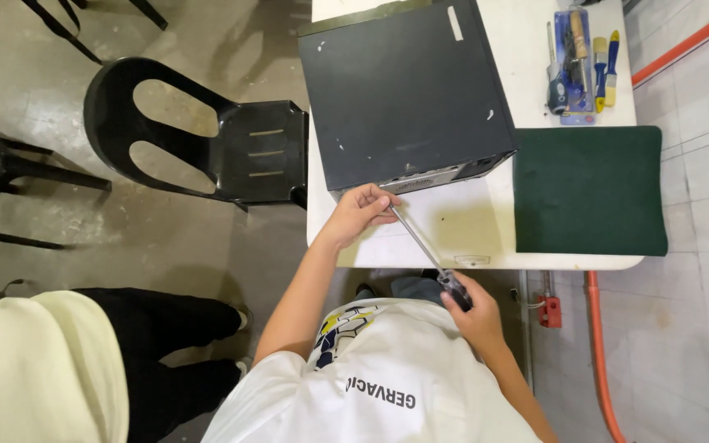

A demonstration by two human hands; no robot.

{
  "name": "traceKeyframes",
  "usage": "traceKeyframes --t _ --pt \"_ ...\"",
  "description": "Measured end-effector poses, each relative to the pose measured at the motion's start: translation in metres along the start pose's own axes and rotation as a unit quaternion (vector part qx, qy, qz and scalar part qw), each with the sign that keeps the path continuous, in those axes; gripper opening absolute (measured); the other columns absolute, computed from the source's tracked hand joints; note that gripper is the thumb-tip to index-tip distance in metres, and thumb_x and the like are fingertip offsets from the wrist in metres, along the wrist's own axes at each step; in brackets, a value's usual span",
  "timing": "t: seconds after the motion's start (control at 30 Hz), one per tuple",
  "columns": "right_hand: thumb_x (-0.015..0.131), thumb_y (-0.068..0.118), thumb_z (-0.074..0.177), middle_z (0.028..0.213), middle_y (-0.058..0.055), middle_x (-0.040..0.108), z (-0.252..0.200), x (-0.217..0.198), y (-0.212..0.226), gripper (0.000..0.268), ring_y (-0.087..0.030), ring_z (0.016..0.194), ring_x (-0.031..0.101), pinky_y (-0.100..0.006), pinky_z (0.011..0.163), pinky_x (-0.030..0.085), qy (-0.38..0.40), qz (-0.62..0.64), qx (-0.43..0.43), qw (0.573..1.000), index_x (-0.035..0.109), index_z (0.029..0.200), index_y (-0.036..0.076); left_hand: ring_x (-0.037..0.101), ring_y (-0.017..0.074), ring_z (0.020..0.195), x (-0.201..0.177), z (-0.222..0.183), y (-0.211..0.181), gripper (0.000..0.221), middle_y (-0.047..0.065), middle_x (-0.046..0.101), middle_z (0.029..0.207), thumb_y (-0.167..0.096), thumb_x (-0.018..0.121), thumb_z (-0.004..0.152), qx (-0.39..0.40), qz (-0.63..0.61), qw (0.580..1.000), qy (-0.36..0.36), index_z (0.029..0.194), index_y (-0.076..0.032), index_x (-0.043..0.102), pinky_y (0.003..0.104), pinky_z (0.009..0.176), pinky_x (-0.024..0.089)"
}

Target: Removing the side panel of a desktop computer tower using a screwdriver and then inspecting the interior.

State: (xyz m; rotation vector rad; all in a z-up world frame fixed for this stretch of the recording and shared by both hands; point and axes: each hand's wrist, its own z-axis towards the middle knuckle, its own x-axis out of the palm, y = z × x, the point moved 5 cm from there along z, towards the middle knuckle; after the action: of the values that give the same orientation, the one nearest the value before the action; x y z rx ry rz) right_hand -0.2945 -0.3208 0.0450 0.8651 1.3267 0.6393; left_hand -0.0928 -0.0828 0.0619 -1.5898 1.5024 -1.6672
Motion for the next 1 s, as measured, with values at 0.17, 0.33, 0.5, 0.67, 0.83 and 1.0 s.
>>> traceKeyframes --t 0.17,0.33,0.5,0.67,0.83,1.0 --pt "0.063 0.020 0.097 0.108 -0.019 0.076 -0.014 0.035 -0.011 0.041 -0.029 0.100 0.073 -0.042 0.076 0.060 0.089 0.172 0.098 0.976 0.066 0.137 0.010 0.072 0.0166 0.085 -0.019 0.009 0.039 0.015 0.016 0.073 0.107 -0.013 0.066 0.102 0.014 -0.032 0.996 -0.080 0.108 -0.001 0.062 0.039 0.077 0.068" --pt "0.058 0.016 0.101 0.081 -0.015 0.073 -0.010 0.046 -0.020 0.038 -0.022 0.062 0.072 -0.034 0.056 0.059 0.097 0.208 0.111 0.967 0.065 0.137 0.008 0.070 0.0146 0.083 -0.032 0.044 0.110 0.028 0.011 0.075 0.109 -0.026 0.069 0.102 -0.020 -0.057 0.981 -0.186 0.120 -0.005 0.061 0.038 0.076 0.068" --pt "0.063 0.015 0.101 0.105 -0.019 0.073 -0.009 0.037 -0.017 0.039 -0.021 0.087 0.067 -0.039 0.074 0.058 0.047 0.148 0.110 0.982 0.064 0.139 0.003 0.070 0.0139 0.084 -0.010 0.055 0.134 0.035 0.009 0.074 0.108 -0.028 0.067 0.104 -0.038 -0.132 0.961 -0.241 0.127 -0.003 0.058 0.037 0.076 0.066" --pt "0.066 0.017 0.100 0.119 -0.023 0.071 -0.001 0.051 -0.018 0.041 -0.029 0.107 0.068 -0.045 0.089 0.055 0.056 0.123 0.083 0.987 0.065 0.139 0.003 0.069 0.0116 0.085 -0.023 0.046 0.121 0.036 0.006 0.074 0.111 -0.030 0.066 0.104 -0.040 -0.133 0.952 -0.272 0.129 -0.006 0.058 0.033 0.075 0.065" --pt "0.066 0.015 0.100 0.123 -0.020 0.072 0.007 0.067 -0.006 0.043 -0.025 0.111 0.068 -0.043 0.094 0.056 0.064 0.134 0.096 0.984 0.063 0.141 0.003 0.071 0.0116 0.086 -0.043 0.045 0.111 0.037 0.006 0.075 0.112 -0.030 0.068 0.103 -0.043 -0.133 0.947 -0.288 0.131 -0.007 0.058 0.030 0.072 0.065" --pt "0.064 0.016 0.103 0.118 -0.016 0.073 0.006 0.072 -0.004 0.041 -0.022 0.103 0.071 -0.037 0.081 0.060 0.068 0.153 0.127 0.978 0.061 0.143 0.006 0.073 0.0111 0.087 -0.036 0.037 0.098 0.041 0.005 0.076 0.114 -0.032 0.069 0.102 -0.059 -0.125 0.948 -0.288 0.133 -0.007 0.059 0.026 0.069 0.064"
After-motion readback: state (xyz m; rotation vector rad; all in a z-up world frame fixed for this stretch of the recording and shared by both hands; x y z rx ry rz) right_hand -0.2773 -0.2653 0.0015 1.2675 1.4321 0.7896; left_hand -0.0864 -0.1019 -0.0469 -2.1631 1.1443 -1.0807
